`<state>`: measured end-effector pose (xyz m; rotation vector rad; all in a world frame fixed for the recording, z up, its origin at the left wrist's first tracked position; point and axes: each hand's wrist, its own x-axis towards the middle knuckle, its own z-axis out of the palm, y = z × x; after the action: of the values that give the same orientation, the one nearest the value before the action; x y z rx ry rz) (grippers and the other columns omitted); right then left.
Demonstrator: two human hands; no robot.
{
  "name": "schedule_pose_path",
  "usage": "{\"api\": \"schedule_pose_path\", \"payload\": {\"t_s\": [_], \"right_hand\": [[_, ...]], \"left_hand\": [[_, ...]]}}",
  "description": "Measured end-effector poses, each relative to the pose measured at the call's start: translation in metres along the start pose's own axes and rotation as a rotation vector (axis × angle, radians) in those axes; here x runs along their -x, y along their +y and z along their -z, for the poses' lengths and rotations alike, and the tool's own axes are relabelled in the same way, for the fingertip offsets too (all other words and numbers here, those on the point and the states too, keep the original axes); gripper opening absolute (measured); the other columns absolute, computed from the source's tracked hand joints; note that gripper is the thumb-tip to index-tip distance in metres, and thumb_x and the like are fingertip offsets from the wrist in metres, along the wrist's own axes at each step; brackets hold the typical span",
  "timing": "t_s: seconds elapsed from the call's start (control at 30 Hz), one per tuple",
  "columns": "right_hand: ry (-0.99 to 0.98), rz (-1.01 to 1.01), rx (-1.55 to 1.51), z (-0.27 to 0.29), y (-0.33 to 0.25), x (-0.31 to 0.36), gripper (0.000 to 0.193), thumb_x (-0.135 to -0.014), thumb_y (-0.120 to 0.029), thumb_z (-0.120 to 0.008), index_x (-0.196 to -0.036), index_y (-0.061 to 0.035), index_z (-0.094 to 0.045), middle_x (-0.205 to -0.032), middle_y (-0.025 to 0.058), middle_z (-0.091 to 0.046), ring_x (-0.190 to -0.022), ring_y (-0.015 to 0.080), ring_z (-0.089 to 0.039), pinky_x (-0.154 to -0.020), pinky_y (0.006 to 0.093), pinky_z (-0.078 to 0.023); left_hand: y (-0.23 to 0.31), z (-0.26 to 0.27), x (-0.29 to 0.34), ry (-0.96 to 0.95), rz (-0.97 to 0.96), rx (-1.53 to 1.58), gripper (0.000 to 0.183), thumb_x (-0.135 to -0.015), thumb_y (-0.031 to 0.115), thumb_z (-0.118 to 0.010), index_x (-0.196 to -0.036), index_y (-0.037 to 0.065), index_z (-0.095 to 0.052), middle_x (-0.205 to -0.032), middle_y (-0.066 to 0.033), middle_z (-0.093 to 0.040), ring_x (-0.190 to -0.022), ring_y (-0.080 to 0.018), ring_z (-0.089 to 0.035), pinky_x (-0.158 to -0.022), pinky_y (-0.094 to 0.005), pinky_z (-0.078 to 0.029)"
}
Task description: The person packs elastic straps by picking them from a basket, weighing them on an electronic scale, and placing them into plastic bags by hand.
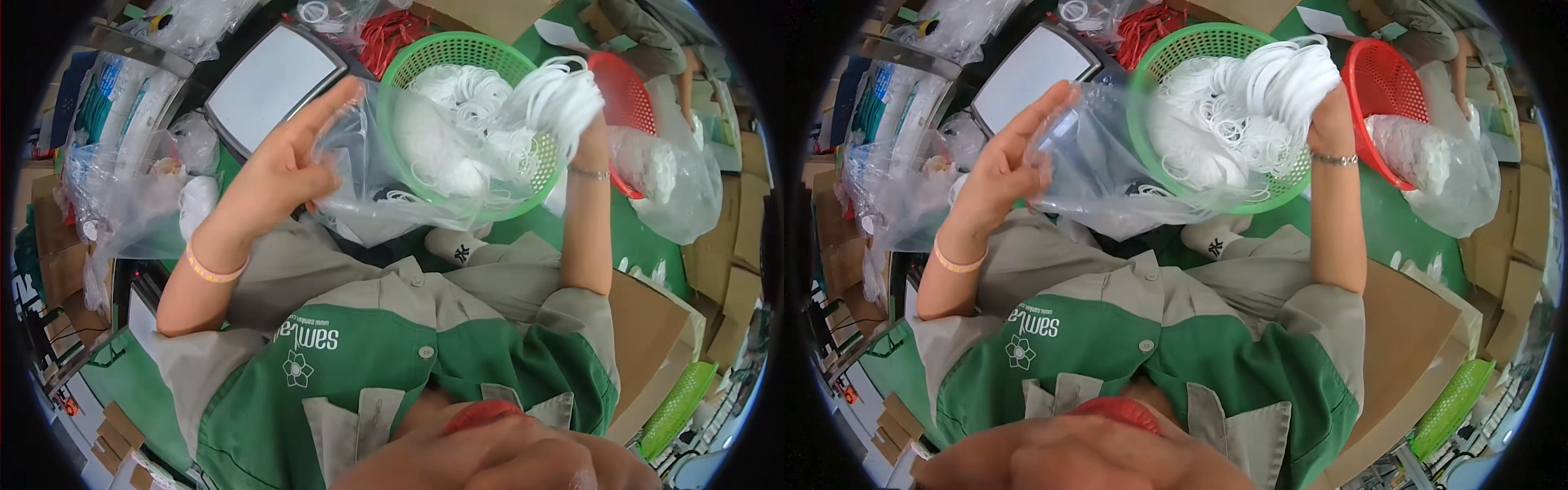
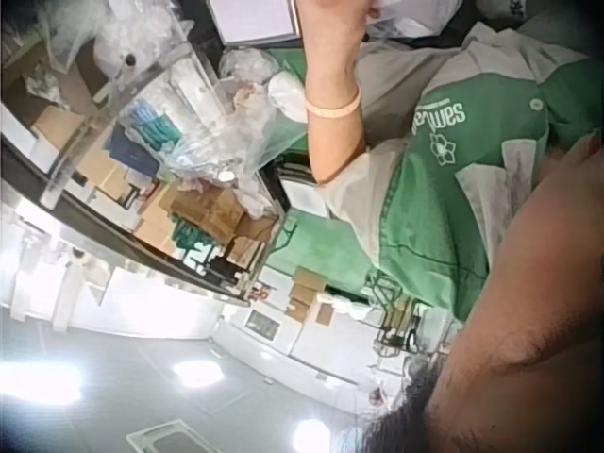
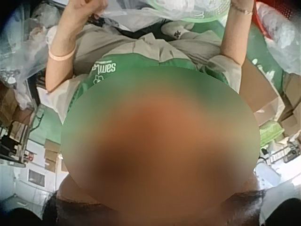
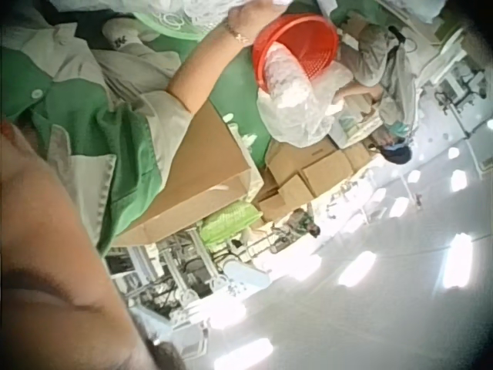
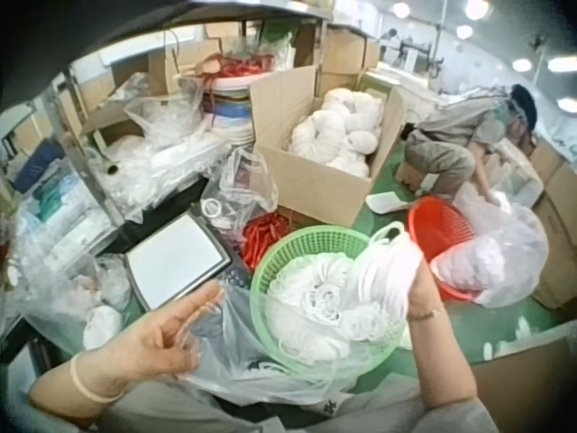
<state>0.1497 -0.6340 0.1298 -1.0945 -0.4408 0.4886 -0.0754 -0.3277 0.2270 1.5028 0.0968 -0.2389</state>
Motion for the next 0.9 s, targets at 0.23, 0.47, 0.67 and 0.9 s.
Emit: {"api": "schedule_pose_path", "payload": {"t_s": [0.23, 0.47, 0.67, 0.9], "right_hand": [[-0.394, 0.014, 0.709, -0.147, 0.029, 0.048, 0.031, -0.066, -0.006, -0.060, -0.096, -0.0049, -0.049, -0.094, 0.0106, -0.055, -0.088, 0.0234, -0.055, -0.072, 0.0339, -0.046], [-0.745, -0.004, 1.457, -0.155, 0.096, 0.078, 0.032, -0.063, -0.006, -0.058, -0.094, -0.0039, -0.052, -0.091, 0.0135, -0.056, -0.084, 0.0267, -0.057, -0.067, 0.0379, -0.047], [-1.026, -0.151, 1.094, -0.141, 0.055, 0.046, 0.018, -0.073, -0.014, -0.057, -0.088, -0.0036, -0.057, -0.096, 0.0106, -0.057, -0.078, 0.0226, -0.058, -0.068, 0.0328, -0.047], [0.003, 0.023, 0.665, -0.010, 0.050, -0.029, 0.023, -0.075, -0.013, -0.058, -0.094, -0.0009, -0.057, -0.092, 0.0104, -0.059, -0.082, 0.0177, -0.056, -0.073, 0.0293, -0.047]], "left_hand": [[-0.011, -0.033, 0.000, -0.156, 0.053, 0.031, 0.079, -0.064, -0.011, -0.041, -0.136, 0.006, -0.012, -0.137, -0.0003, -0.022, -0.066, -0.0003, -0.035, -0.056, -0.0140, -0.034], [-0.017, -0.041, 0.008, -0.244, 0.140, 0.056, 0.080, -0.063, -0.012, -0.039, -0.137, 0.006, -0.013, -0.136, 0.0019, -0.023, -0.070, 0.0008, -0.034, -0.058, -0.0132, -0.033], [-0.014, -0.021, -0.003, -0.098, 0.085, 0.127, 0.079, -0.062, -0.014, -0.041, -0.135, 0.003, -0.017, -0.141, -0.0066, -0.019, -0.054, -0.0014, -0.032, -0.049, -0.0151, -0.032], [-0.008, -0.013, 0.001, 0.080, -0.051, 0.096, 0.073, -0.061, -0.010, -0.040, -0.132, 0.000, -0.024, -0.137, -0.0112, -0.027, -0.051, -0.0016, -0.031, -0.045, -0.0145, -0.030]]}}
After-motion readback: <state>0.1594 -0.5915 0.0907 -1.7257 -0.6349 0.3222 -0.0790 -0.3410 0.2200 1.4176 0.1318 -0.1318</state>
